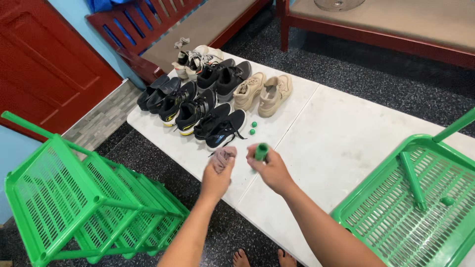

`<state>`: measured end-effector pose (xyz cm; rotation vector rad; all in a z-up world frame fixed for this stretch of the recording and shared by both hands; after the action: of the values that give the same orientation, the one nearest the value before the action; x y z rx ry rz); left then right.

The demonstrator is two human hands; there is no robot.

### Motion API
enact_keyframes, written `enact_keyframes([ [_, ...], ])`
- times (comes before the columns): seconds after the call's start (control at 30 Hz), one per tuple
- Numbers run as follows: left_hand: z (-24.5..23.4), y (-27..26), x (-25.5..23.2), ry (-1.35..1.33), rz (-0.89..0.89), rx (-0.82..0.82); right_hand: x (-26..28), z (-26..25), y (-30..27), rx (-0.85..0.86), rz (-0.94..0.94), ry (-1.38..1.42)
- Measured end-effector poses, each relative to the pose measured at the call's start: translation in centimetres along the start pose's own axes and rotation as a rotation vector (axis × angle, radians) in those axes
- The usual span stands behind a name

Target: The person wipes the legs and surfaces of green plastic trays with a cloth. They spray the trays with a liquid from a spray bottle and continue wiping. The trays are handled one at a time and placed back on the table.

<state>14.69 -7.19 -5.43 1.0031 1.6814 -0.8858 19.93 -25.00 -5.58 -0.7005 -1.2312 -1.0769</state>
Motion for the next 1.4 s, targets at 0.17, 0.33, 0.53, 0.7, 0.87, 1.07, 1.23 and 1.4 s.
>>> enact_keyframes([
  [0.17, -0.3, -2.9, -7.5, 0.282, 0.622, 0.027, -0.3, -0.9, -0.6, 0.047, -0.090, -0.366],
  [0.33, 1.4, -5.0, -8.7, 0.531, 0.727, 0.131, -1.4, -0.7, -1.0, 0.127, 0.048, -0.444],
  [0.53, 2.7, -5.4, -7.1, 0.710, 0.712, 0.179, -1.5, -0.9, -1.1, 0.164, -0.070, -0.741],
  [0.7, 3.7, -4.4, -2.9, 0.575, 0.514, 0.301, -0.5, 0.1, -1.4, 0.212, -0.388, -0.943],
  [0.87, 4.4, -2.8, 0.5, 0.280, 0.184, 0.391, -1.2, -0.1, -0.7, 0.220, -0.339, -0.873],
  [1.07, 3.8, -3.4, -2.2, 0.548, 0.203, 0.061, -5.1, -0.1, 0.1, 0.138, 0.065, -0.737],
  [1.23, 1.4, -1.1, -1.8, 0.414, 0.122, -0.017, -4.8, 0.2, -1.1, 0.304, 0.109, -0.734],
  [1.4, -0.1, 0.1, -1.4, 0.109, 0.063, 0.000, -2.6, 0.8, -1.9, 0.327, 0.100, -0.684],
])
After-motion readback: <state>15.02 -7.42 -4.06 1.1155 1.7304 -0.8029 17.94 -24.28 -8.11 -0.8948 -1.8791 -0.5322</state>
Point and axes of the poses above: each hand's wrist, its own y-axis towards the middle knuckle, its own z-axis out of the palm, x = y × z, the point moved 6 cm from there along y, towards the middle knuckle, and after that the axes turned 1 degree about -z, right-handed, at the moved point
